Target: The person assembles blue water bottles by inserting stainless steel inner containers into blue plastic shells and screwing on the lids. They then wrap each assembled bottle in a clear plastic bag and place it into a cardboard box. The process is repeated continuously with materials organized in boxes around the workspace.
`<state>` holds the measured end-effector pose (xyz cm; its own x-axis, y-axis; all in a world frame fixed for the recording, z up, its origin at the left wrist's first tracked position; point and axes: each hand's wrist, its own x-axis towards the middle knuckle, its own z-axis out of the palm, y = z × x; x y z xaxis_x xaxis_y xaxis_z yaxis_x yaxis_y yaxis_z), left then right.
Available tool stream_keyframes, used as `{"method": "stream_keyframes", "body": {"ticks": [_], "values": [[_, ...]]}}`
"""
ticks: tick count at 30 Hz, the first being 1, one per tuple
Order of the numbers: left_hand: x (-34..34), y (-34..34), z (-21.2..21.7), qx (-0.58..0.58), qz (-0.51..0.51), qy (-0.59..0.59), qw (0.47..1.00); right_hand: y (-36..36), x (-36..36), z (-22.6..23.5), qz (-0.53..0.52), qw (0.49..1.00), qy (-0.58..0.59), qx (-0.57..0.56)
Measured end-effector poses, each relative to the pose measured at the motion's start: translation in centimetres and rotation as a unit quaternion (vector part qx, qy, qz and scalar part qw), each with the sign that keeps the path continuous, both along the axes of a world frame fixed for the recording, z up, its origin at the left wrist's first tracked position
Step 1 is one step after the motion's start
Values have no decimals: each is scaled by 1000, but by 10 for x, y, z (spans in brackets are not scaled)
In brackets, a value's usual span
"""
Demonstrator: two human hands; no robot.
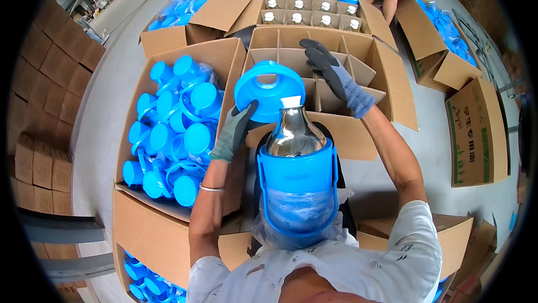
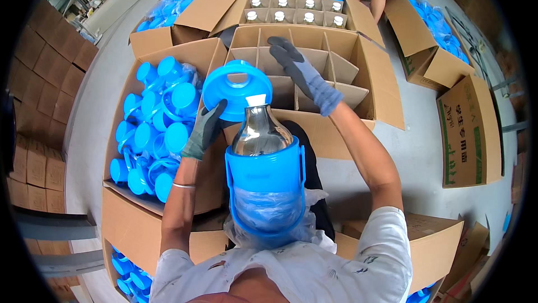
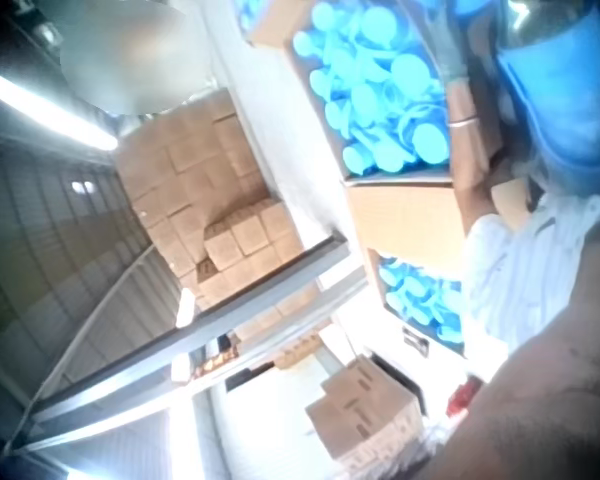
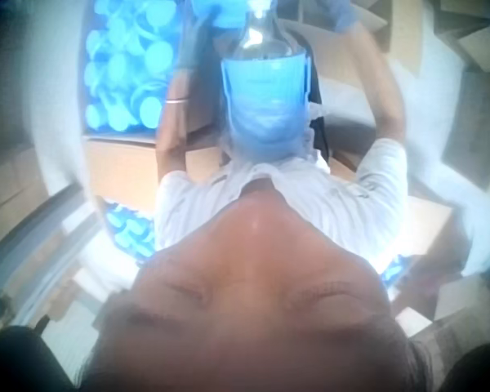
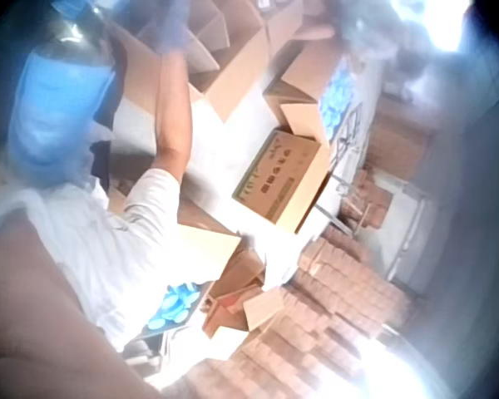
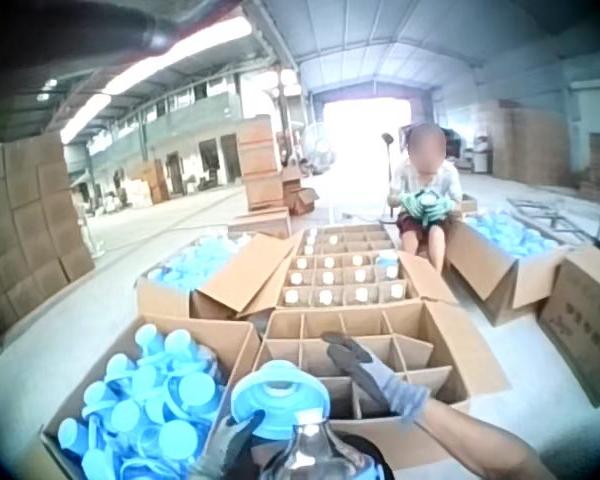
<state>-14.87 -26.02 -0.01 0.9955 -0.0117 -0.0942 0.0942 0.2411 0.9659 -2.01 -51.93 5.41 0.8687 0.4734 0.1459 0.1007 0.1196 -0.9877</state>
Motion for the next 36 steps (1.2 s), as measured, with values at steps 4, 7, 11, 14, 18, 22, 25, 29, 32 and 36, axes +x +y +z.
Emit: {"method": "stream_keyframes", "body": {"ticks": [4,7,11,14,18,22,25,29,32,36], "values": [[-22,14,-4,-3,-168,-28,985,-7,-21,-22,86,943,-312,-79],[-27,8,2,-18,-154,24,988,-1,-61,15,193,977,-5,-94],[-35,9,-24,377,-152,-275,871,14,-84,7,79,983,7,-168],[-50,-11,-6,341,-148,-194,908,12,-102,10,29,987,-32,-156],[-47,-9,-1,385,-154,-267,870,11,-98,-1,60,993,99,-36],[-41,-8,-4,389,-180,-211,878,7,-105,-5,18,994,96,-58],[-58,-26,5,266,-135,-114,948,3,-110,-8,-4,993,61,-99],[-71,-44,36,247,-81,-70,963,3,-105,-15,66,995,67,-17],[-82,-80,79,407,-25,-36,912,-1,-93,-44,147,971,134,136],[-91,-102,73,557,58,-121,820,-2,-77,-88,195,918,271,212]]}}
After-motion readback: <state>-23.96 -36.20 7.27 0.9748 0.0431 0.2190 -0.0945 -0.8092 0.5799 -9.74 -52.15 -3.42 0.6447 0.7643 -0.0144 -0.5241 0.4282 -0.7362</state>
